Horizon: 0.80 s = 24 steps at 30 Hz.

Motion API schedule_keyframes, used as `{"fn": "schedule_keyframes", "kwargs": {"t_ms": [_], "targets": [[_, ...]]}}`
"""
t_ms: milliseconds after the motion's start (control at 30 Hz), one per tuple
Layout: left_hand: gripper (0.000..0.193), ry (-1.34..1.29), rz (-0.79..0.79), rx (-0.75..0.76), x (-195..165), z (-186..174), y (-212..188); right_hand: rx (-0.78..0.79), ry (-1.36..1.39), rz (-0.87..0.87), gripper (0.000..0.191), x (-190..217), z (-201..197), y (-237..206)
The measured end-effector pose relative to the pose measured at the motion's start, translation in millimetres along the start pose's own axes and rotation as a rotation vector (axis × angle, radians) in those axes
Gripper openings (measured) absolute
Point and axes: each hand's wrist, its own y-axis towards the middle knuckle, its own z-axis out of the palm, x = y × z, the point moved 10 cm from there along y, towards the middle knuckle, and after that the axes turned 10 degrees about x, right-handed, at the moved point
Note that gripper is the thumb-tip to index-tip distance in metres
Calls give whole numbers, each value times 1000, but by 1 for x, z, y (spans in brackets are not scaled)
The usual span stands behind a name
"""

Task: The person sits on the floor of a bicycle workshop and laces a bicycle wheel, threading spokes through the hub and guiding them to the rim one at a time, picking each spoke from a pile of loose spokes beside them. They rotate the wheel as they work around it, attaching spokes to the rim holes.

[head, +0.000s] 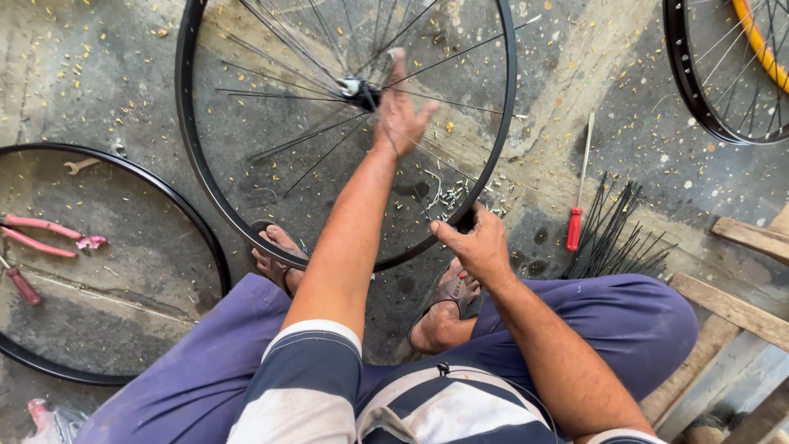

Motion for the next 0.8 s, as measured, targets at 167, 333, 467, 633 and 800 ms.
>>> {"fn": "schedule_keyframes", "kwargs": {"t_ms": [167, 333, 467, 633, 800], "targets": [[113, 211, -251, -61, 39, -51, -18, 8, 112, 14, 38, -40, 0, 32], [114, 242, -355, -9, 55, -73, -55, 77, 360, 56, 28, -81, 29, 59], [112, 623, -166, 152, 31, -68, -90, 61, 395, 35, 22, -95, 27, 70], [62, 707, -237, 390, 9, -46, -156, -82, 384, -34, 21, -93, 10, 78], [11, 650, -121, -18, -60, -81, -175, -174, 299, -29, 24, -87, 3, 72]]}}
